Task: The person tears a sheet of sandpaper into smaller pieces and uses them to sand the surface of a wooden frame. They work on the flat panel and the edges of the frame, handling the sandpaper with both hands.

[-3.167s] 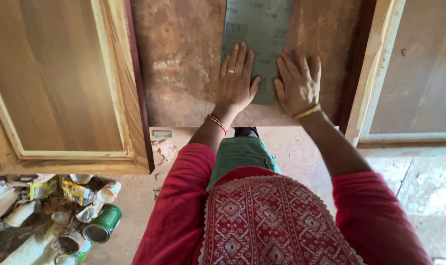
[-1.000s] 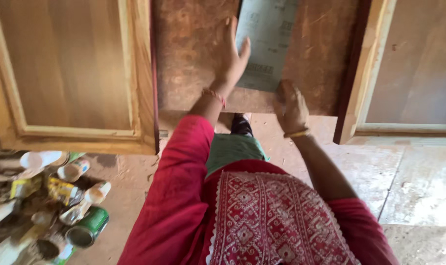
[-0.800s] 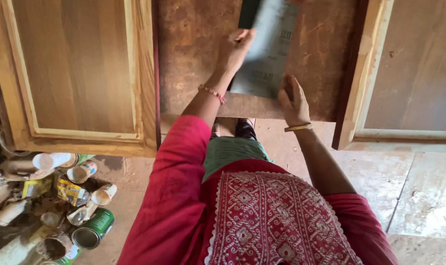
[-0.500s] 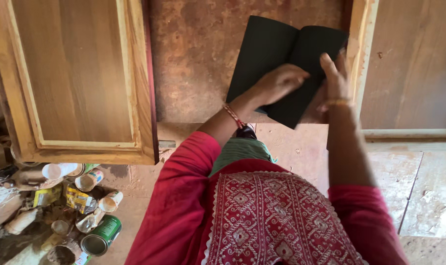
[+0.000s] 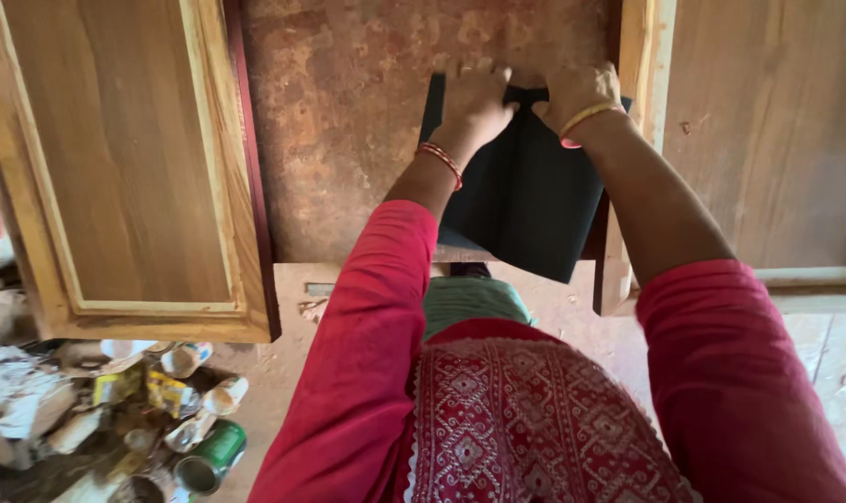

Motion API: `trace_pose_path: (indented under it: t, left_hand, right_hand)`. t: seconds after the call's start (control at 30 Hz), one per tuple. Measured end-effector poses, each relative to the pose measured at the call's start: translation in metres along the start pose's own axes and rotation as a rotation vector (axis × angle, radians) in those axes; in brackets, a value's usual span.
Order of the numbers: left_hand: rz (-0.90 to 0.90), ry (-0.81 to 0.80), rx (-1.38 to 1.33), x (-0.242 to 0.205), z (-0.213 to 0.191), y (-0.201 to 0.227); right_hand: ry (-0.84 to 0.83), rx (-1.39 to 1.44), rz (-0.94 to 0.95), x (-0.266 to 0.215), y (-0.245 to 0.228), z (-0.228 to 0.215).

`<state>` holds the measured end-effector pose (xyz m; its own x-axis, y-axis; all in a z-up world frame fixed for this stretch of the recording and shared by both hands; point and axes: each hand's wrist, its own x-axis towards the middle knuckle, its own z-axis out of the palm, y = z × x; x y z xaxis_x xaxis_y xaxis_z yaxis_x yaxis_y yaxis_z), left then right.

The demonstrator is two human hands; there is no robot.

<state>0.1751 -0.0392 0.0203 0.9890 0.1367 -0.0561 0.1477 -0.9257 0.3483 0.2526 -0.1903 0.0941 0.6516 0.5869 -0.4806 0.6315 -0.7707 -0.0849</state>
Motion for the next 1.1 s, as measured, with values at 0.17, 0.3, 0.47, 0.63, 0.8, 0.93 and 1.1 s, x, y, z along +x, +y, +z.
trace_pose_path:
  t: [0.17,0.3,0.47,0.63,0.8,0.93,1.1]
  left_hand:
    - [-0.081,-0.354,-0.547,-0.023,-0.025,-0.038]
    - [0.125,-0.301,-0.705,-0.043,-0.055,-0.058]
    - [0.101,-0.377,-0.634,-0.053,-0.114,-0.066]
    - [0.281,-0.271,-0.535,-0.078,-0.169,-0.079]
    - [0.467,-0.280,-0.722,-0.093,-0.213,-0.088]
    - [0.502,-0.267,-0.818,-0.099,-0.228,-0.095]
    - [0.464,-0.360,-0.863,-0.084,-0.205,-0.117]
  right_hand:
    - [-0.140,0.570,-0.138,-0.006,0.021,-0.002]
    - [0.047,0.621,-0.634,-0.011,0.011,-0.009]
    - [0.052,0.645,-0.465,-0.039,-0.039,-0.029]
    - [0.124,0.633,-0.478,-0.075,-0.093,-0.067]
    - [0.179,0.751,-0.709,-0.086,-0.118,-0.105]
    - [0.183,0.892,-0.803,-0.089,-0.125,-0.110]
    - [0.034,0.709,-0.629,-0.060,-0.100,-0.091]
